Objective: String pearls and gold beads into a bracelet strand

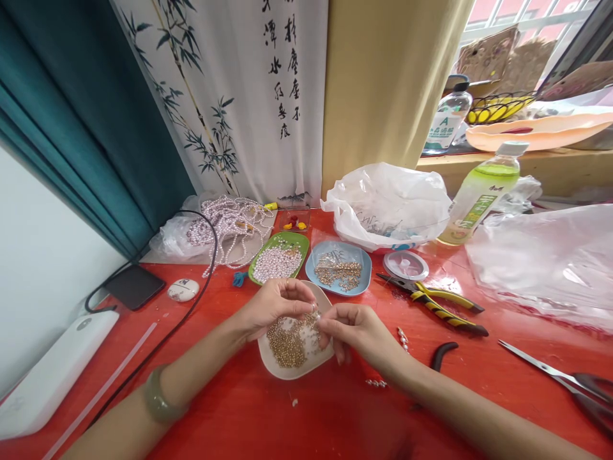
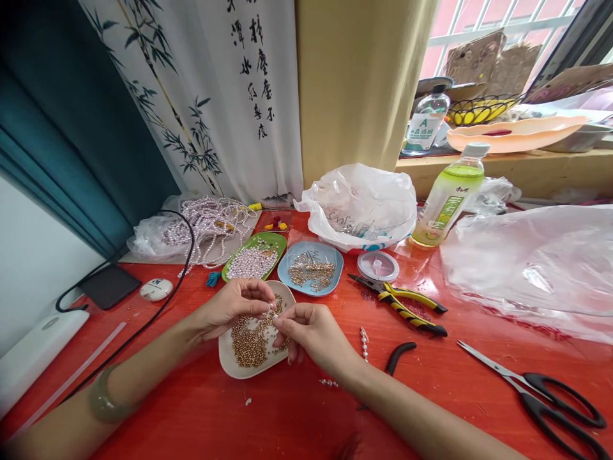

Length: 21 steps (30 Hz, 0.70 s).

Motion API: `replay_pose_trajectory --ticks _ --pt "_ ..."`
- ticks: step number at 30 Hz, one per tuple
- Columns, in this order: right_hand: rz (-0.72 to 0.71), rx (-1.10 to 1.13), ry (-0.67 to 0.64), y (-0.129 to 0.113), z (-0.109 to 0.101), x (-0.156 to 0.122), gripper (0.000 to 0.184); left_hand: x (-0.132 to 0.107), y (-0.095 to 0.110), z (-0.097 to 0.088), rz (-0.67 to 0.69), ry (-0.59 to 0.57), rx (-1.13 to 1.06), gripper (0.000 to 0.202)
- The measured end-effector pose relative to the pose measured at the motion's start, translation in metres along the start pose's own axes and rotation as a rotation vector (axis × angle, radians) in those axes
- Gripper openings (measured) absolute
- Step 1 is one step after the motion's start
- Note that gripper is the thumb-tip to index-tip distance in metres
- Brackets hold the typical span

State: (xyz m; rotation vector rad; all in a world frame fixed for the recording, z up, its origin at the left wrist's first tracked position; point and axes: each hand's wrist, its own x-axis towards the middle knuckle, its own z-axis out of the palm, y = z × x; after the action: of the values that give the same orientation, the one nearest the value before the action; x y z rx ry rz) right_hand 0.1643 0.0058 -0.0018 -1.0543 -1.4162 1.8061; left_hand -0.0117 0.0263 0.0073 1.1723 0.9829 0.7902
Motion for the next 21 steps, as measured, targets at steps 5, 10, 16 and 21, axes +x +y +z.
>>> replay_pose_trajectory --ticks 5,10,16,21 --pt "-0.007 0.004 -0.001 0.001 -0.001 0.001 0.026 -0.001 0.003 0.004 0.013 -0.032 0.050 0.017" --pt "-0.010 0.012 -0.007 0.003 -0.002 0.002 0.028 -0.002 0.004 0.003 0.021 -0.043 0.110 0.012" --pt "-0.050 -0.049 0.059 -0.006 -0.001 -0.001 0.025 -0.004 0.008 0.006 0.113 -0.023 0.117 0.008" --pt "-0.073 -0.056 0.056 -0.012 0.001 -0.003 0.021 -0.007 0.011 0.011 0.180 -0.030 0.140 0.007"
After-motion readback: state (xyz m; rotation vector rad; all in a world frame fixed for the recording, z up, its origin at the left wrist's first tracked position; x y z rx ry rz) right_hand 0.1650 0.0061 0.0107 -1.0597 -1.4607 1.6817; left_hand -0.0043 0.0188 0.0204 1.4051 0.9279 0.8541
